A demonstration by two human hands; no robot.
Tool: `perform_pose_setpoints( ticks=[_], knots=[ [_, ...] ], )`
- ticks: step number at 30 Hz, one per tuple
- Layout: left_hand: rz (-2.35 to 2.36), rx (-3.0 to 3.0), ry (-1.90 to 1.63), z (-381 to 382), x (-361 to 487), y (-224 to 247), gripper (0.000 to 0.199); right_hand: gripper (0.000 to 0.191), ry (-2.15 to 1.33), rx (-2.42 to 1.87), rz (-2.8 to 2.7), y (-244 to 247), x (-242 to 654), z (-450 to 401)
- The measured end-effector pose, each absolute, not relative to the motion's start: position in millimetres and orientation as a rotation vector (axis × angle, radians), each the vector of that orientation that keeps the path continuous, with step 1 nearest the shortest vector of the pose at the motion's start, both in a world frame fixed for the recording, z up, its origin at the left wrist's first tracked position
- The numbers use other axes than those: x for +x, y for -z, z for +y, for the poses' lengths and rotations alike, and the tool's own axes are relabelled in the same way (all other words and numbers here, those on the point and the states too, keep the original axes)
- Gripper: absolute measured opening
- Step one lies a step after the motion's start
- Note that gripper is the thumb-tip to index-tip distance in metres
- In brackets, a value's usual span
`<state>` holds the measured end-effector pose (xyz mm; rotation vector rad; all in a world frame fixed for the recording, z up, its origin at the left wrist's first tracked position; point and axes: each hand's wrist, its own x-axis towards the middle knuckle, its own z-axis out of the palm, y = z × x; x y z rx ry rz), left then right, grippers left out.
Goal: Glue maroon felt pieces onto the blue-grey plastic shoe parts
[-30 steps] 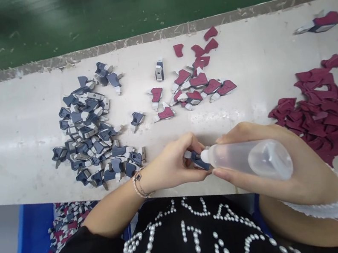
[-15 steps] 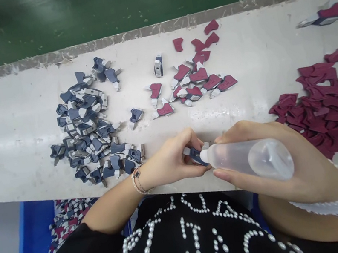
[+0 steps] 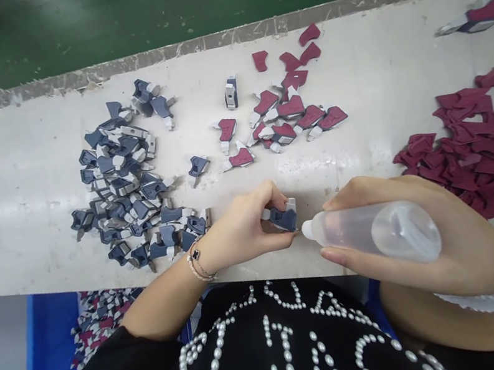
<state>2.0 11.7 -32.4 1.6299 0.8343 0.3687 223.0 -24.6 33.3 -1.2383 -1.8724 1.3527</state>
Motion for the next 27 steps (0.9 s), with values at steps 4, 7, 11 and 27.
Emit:
perform_pose_setpoints(
  ticks=[4, 7, 11, 27],
  knots=[
    [0.839, 1.663, -0.372, 13, 1, 32, 0.031, 0.018, -1.380, -1.258, -1.855, -32, 225, -26],
    [0.840, 1.668, -0.373, 13, 1, 31, 0.032, 0.018, -1.391, -1.284, -1.829, -33, 226, -27],
    [0.820, 1.658, -0.358, 12, 1, 32, 0.032, 0.015, -1.322, -1.359, -1.823, -33, 227, -27],
    [0.693, 1.561, -0.282, 11, 2, 32, 0.080, 0.018, -1.219, -1.388, -1.852, -36, 216, -25]
  ],
)
